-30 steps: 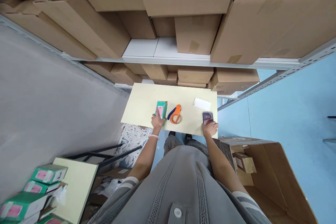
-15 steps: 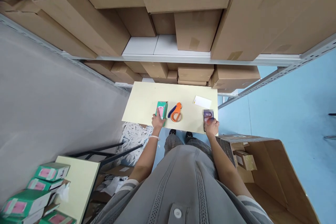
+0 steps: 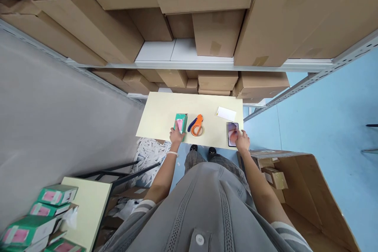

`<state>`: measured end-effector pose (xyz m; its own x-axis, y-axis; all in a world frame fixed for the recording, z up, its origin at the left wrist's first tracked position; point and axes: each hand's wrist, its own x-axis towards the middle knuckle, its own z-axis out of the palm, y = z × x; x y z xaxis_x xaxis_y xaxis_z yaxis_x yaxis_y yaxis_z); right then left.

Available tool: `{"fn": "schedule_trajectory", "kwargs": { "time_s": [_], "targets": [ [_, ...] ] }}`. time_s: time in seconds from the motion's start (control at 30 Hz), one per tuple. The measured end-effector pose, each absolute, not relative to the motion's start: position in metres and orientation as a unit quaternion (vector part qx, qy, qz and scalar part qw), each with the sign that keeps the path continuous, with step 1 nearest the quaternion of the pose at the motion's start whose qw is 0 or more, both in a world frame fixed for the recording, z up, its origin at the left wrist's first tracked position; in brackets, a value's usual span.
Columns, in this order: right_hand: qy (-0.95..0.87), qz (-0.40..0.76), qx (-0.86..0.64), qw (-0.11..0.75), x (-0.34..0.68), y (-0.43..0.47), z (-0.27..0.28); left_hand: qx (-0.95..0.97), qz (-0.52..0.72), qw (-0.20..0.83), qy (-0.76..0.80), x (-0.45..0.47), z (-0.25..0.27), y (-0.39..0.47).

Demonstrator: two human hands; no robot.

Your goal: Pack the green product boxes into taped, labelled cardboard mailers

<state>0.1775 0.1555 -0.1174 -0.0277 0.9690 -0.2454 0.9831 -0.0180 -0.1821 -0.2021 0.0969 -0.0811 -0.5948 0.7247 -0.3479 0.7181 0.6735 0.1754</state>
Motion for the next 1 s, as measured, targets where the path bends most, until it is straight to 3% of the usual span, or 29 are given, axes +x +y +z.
{"fn": "schedule_trajectory", "kwargs": {
  "time_s": [0.57, 0.77, 1.0],
  "targets": [
    [0.66, -0.207, 0.722, 0.001, 0.183, 0.132, -0.113, 0.402, 0.008, 0.193, 0.895, -0.201, -0.084, 0.097],
    [0.676, -0.183, 0.707, -0.096, 0.156, 0.14, -0.093, 0.401, 0.01, 0.197, 0.895, -0.2, -0.082, 0.098],
    [0.767, -0.225, 0.566, -0.203, 0.055, 0.155, -0.06, 0.395, 0.008, 0.213, 0.894, -0.201, -0.077, 0.097]
  ]
}}
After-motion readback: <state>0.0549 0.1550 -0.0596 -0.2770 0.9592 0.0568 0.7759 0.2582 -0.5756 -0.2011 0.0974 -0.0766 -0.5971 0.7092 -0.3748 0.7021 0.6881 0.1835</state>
